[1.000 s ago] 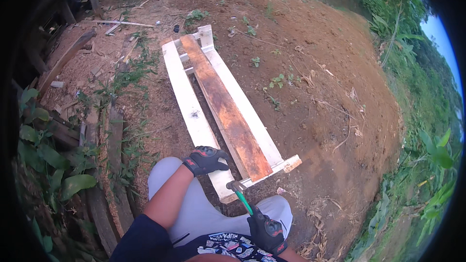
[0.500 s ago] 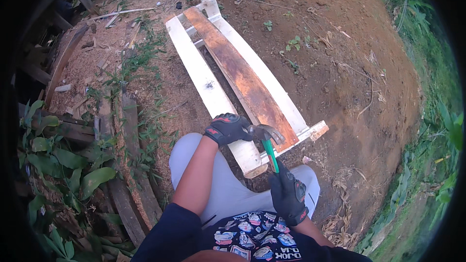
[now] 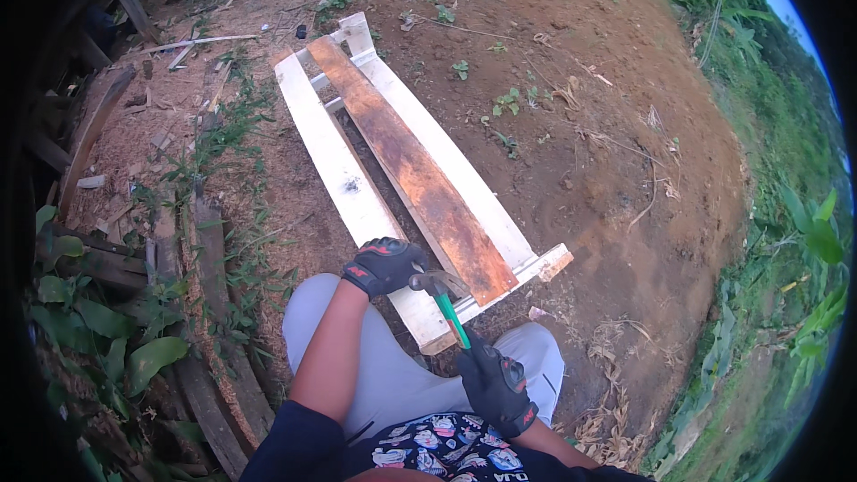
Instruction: The person assembles a small wooden frame by hammering nails into the joints. They position the frame on the ground, hammer nails to secure the pieces, and then lift and reposition the frame to continue nailing from different angles.
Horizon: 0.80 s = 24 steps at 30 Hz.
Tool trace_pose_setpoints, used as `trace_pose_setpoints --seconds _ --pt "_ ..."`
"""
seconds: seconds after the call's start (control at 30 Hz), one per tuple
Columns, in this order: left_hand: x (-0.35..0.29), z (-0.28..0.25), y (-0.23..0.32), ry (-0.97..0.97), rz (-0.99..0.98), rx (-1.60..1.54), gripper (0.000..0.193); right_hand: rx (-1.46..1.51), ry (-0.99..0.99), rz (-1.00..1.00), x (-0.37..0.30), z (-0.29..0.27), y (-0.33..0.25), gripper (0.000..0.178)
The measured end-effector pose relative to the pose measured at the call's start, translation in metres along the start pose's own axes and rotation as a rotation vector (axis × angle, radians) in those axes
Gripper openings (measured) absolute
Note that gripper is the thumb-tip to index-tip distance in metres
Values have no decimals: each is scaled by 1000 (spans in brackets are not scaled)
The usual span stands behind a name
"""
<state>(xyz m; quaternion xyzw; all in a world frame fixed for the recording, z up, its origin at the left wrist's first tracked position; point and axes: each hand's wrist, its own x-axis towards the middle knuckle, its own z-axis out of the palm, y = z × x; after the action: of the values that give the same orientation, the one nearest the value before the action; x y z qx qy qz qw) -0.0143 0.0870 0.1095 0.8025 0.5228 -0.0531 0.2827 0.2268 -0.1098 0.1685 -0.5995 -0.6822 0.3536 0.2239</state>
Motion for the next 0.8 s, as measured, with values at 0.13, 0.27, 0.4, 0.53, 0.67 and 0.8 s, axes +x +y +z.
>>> trace_pose_setpoints --seconds 0.13,0.27,0.4,0.53,0.67,0.8 --pt "1 3 -6 22 34 -30 35 29 0 -25 3 3 -1 49" --pt "1 6 -8 -6 32 -25 36 41 -23 -25 1 6 -3 49" --pt "9 8 -3 -5 -13 -59 39 6 -99 65 -2 -1 -2 48" --pt "-2 16 -19 59 -42 -107 52 -106 -181 36 -10 -1 10 44" --pt "-2 11 -7 86 -4 9 52 -188 -120 -9 -17 -25 3 49" --pt "-1 19 -11 134 -32 32 52 -199 49 -32 -20 -41 -23 50"
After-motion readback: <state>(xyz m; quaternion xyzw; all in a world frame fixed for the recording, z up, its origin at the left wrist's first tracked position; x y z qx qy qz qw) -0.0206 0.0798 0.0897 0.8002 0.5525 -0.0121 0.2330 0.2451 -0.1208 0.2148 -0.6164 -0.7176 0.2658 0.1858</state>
